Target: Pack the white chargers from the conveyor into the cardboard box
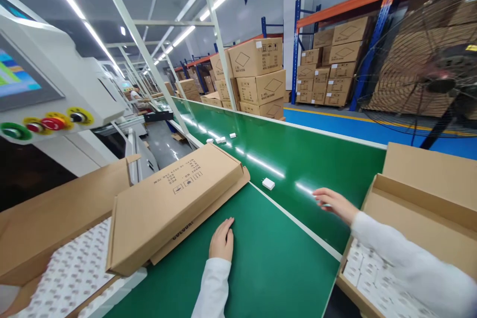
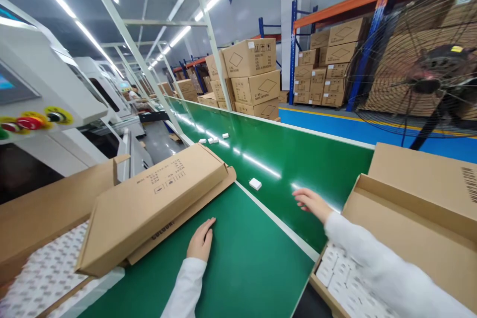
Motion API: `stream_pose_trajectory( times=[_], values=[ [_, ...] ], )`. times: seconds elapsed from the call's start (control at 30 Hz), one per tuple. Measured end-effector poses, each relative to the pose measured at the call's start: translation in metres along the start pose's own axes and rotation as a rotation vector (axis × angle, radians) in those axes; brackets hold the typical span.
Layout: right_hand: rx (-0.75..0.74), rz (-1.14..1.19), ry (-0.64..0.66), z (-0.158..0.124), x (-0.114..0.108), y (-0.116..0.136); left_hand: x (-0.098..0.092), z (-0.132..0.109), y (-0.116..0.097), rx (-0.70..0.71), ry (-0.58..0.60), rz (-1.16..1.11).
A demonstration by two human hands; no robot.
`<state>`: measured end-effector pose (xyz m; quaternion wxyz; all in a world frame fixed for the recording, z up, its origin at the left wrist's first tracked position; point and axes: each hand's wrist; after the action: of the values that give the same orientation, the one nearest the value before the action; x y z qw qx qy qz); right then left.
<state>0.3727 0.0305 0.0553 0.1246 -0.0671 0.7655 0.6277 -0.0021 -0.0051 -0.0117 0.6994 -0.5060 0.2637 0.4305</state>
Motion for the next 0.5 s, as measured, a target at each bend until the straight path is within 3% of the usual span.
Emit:
stream_pose_trajectory(
  times=[0.13,0.23,0.37,0.5],
  values=[
    [-0.109,-0.292,0.052,0.065,0.091,0.009,-0.003,-0.001,0.000,-0.024,-0.013,-0.038],
    [-0.209,-0.457,0.048,0.090,0.133,0.009,-0.002,-0.001,0.002,-0.031,-0.050,-0.065],
    [-0.212,-0.591,0.047,0.096,0.163,0.005,0.002,0.001,0.003,-0.047,-0.093,-0.086],
    [-0.209,-0.574,-0.005,0.092,0.165,0.007,0.003,0.001,0.002,-0.068,-0.084,-0.064]
  ],
)
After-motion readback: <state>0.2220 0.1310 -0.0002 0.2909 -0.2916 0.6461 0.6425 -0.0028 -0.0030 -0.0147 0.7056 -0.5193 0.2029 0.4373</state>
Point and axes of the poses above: each hand's wrist, its own z-axis towards the middle knuckle, its own x-axis out of the palm, y = z × x, and after that the axes turned 8 degrees about z, right-handed
